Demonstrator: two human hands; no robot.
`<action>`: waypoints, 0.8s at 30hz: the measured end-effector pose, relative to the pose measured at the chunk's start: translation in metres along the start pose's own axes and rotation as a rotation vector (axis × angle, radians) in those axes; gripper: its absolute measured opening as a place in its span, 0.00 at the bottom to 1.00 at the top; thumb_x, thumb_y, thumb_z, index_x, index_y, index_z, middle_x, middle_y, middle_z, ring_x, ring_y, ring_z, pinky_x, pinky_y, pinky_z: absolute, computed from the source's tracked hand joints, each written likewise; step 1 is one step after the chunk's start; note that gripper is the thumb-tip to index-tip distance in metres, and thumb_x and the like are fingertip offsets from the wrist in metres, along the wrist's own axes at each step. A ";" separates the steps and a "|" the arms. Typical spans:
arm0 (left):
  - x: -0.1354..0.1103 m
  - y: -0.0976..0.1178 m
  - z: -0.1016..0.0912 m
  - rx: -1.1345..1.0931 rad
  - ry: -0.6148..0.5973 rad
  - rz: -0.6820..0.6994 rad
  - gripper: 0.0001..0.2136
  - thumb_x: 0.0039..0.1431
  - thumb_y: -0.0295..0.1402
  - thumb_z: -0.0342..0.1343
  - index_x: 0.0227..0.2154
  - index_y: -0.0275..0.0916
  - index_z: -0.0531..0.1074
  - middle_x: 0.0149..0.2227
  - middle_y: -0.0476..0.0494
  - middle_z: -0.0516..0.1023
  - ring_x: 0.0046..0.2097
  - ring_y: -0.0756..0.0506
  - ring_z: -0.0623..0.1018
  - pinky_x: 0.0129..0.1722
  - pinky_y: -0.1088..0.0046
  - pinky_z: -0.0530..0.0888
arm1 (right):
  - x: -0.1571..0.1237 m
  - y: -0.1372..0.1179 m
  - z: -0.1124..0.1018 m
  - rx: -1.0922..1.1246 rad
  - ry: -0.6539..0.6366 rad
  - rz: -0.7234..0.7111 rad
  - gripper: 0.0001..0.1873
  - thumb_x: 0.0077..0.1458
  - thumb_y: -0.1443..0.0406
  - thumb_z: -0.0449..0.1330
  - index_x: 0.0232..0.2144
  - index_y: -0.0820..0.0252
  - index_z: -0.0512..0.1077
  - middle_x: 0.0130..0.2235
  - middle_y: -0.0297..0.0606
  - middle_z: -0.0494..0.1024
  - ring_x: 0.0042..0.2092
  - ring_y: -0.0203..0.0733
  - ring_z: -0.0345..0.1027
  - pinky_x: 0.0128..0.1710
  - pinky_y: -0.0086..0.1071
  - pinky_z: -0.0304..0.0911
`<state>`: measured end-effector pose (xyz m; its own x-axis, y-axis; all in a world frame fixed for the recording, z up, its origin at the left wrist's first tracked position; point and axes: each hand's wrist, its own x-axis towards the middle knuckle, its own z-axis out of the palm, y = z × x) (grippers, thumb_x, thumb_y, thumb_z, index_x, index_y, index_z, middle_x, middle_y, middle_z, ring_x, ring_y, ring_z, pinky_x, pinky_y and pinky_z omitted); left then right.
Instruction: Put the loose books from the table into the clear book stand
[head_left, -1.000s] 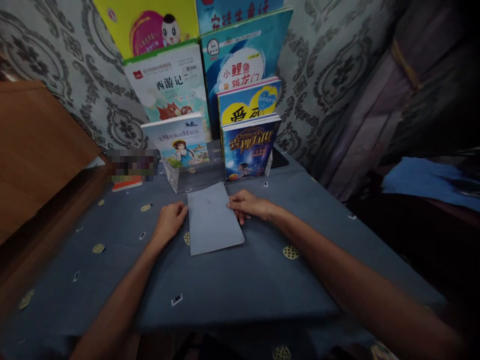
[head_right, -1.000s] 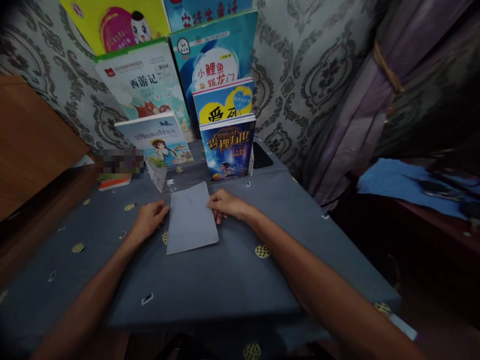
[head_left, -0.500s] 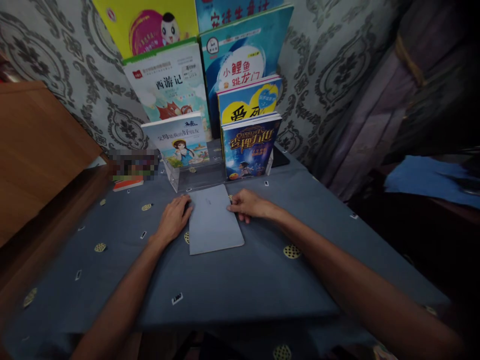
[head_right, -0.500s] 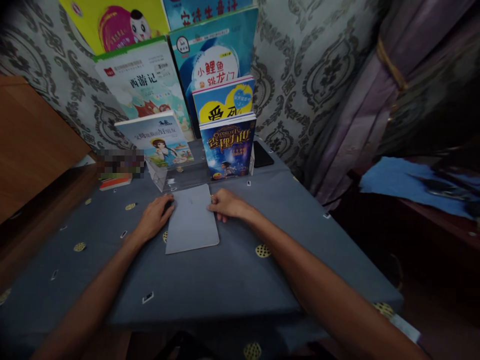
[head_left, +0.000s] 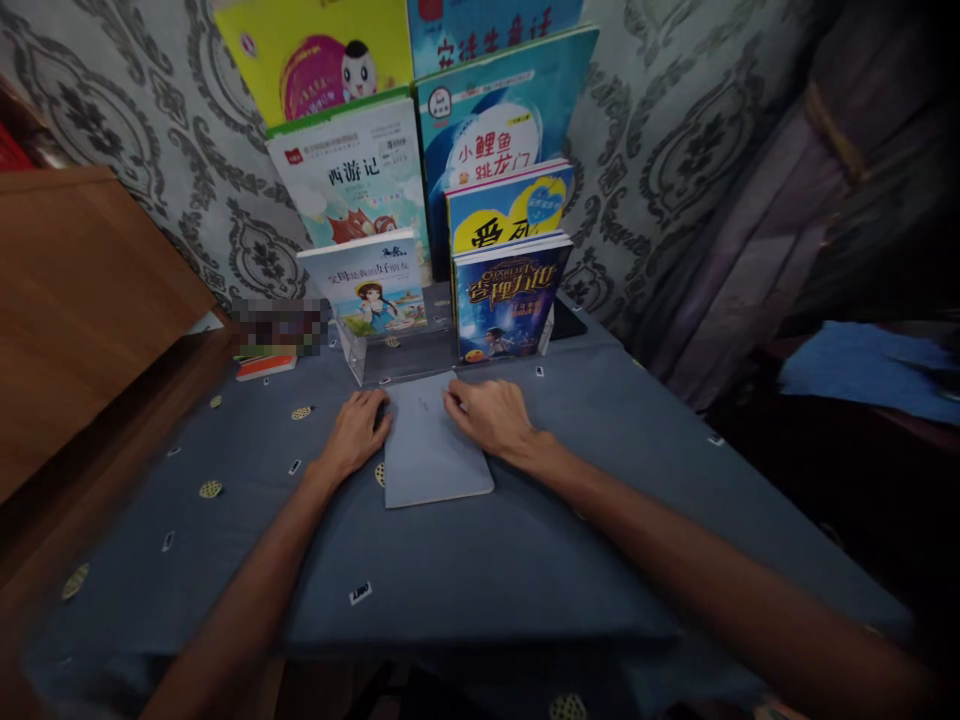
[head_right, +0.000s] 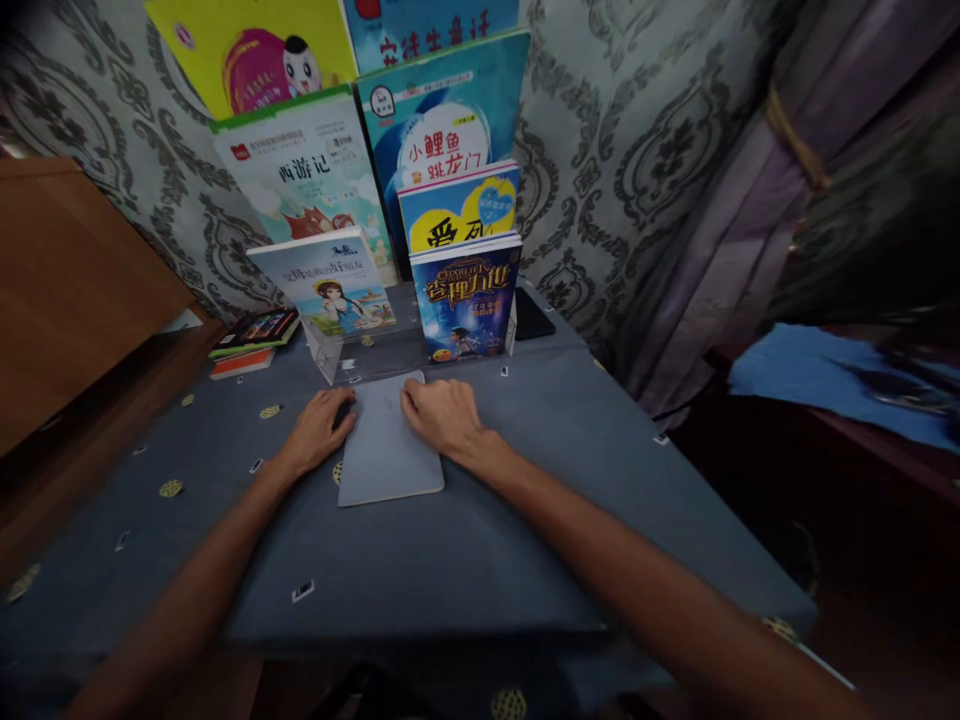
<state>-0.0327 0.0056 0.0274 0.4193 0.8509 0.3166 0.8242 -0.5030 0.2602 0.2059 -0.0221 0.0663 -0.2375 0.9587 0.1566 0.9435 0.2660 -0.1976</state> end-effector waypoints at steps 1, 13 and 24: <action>0.000 0.000 0.001 0.003 0.004 -0.002 0.08 0.63 0.32 0.50 0.42 0.40 0.70 0.44 0.38 0.77 0.47 0.38 0.73 0.50 0.57 0.70 | 0.001 -0.004 0.002 0.008 -0.007 -0.045 0.19 0.68 0.59 0.46 0.42 0.58 0.77 0.38 0.49 0.83 0.39 0.51 0.77 0.34 0.35 0.58; 0.000 -0.002 0.006 0.019 0.027 0.015 0.10 0.64 0.31 0.48 0.45 0.39 0.70 0.45 0.37 0.78 0.48 0.38 0.74 0.50 0.57 0.71 | 0.040 -0.042 0.056 0.275 -0.045 -0.428 0.25 0.66 0.70 0.46 0.64 0.69 0.59 0.65 0.56 0.66 0.67 0.50 0.57 0.67 0.49 0.49; -0.002 0.001 0.006 0.005 0.020 -0.021 0.08 0.64 0.33 0.48 0.42 0.40 0.70 0.44 0.38 0.78 0.48 0.38 0.74 0.52 0.56 0.69 | 0.035 -0.022 0.056 0.182 -0.004 -0.317 0.25 0.67 0.60 0.52 0.62 0.65 0.63 0.65 0.55 0.66 0.68 0.54 0.57 0.67 0.53 0.48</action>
<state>-0.0308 0.0041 0.0217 0.3948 0.8579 0.3290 0.8343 -0.4847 0.2627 0.1642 0.0111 0.0221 -0.5125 0.8263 0.2337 0.7665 0.5629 -0.3092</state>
